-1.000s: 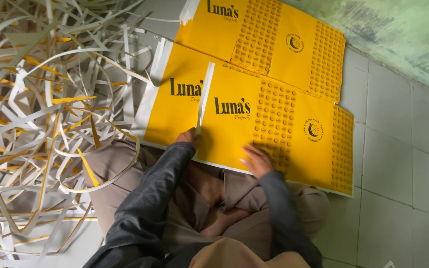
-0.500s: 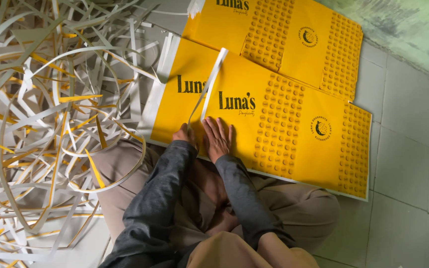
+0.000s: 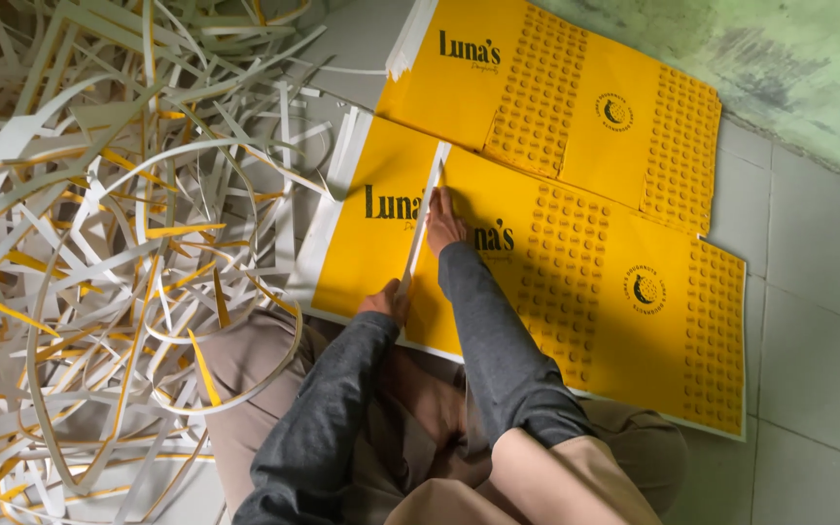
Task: Peeling off the white adhesive backing strips from yellow paper shopping bags.
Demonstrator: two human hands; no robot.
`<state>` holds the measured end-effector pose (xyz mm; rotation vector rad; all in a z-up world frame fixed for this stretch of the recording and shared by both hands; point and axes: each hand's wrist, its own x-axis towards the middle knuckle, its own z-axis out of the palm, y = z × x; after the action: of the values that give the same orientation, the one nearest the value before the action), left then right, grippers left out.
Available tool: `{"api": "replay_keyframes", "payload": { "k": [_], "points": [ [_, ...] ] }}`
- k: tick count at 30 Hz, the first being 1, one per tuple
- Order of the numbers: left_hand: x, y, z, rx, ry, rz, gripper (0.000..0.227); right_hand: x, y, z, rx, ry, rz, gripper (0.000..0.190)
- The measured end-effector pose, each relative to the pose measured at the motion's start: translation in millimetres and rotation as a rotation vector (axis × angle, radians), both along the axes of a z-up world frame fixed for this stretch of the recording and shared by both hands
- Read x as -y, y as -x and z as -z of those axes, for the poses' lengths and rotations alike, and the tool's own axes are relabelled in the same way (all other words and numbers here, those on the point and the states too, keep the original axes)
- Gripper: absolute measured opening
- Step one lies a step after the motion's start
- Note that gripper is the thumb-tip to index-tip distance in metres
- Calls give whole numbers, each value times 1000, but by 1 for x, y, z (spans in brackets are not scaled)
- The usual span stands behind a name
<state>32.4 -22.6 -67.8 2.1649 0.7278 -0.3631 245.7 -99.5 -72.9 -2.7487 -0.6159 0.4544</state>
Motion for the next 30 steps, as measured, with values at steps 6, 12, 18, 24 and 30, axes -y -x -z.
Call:
{"api": "replay_keyframes", "payload": {
  "k": [6,12,18,24,30],
  "points": [
    [9,-7,1,-87,-69,31,52,-16,-20,-55,12,36,-41,71],
    [10,-3,14,-82,38,68,61,-22,-54,-52,-37,-30,-34,62],
    [9,-7,22,-31,105,29,66,-10,-49,-37,4,29,-84,61],
    [-25,-24,61,49,74,-192,66,35,22,-15,198,-260,-407,54],
    [-89,-30,115,121,28,-697,80,60,160,-66,230,-251,-438,59]
  ]
}}
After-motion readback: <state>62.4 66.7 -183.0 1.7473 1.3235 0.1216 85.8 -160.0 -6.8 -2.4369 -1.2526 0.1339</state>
